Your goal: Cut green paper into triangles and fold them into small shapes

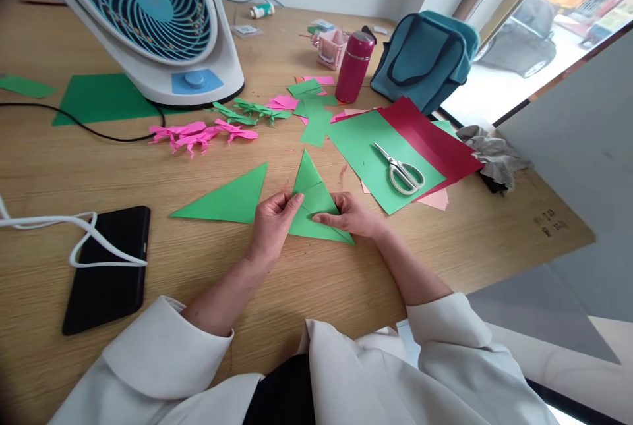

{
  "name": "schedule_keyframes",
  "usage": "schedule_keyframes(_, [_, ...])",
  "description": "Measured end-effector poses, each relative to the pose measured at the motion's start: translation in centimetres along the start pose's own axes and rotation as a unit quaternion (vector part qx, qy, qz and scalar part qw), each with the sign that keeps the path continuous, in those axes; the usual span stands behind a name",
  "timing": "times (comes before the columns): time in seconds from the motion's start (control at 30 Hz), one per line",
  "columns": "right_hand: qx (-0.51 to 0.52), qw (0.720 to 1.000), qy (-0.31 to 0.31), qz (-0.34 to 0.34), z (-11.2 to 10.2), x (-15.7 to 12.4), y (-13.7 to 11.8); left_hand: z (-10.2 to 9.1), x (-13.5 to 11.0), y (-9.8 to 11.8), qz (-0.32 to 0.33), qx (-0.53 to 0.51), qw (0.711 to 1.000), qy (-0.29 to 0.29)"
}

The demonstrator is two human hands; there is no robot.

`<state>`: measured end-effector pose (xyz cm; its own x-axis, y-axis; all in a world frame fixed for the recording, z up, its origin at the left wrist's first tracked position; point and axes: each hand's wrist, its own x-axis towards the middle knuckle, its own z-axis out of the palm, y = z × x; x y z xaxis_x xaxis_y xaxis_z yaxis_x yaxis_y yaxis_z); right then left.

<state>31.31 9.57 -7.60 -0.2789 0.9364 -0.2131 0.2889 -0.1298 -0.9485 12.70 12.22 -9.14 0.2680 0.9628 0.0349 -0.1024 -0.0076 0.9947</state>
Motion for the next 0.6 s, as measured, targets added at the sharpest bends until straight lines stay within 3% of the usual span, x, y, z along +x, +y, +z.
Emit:
schedule_keyframes(0.17, [-0.052, 0.998, -0.006, -0.023, 0.01, 0.24, 0.28, 0.07, 0.07, -0.14, 0.045, 0.060, 0.997, 0.011])
schedule_keyframes(0.37, [-0.084, 0.993, -0.001, -0.079, 0.62, 0.48, 0.38, -0.19, 0.04, -0.31, 0.045, 0.063, 0.997, 0.002])
schedule_keyframes(0.6, [-0.038, 0.997, -0.009, -0.071, 0.01, 0.46, 0.49, -0.47, -0.04, -0.16, 0.049, 0.074, 0.995, 0.037])
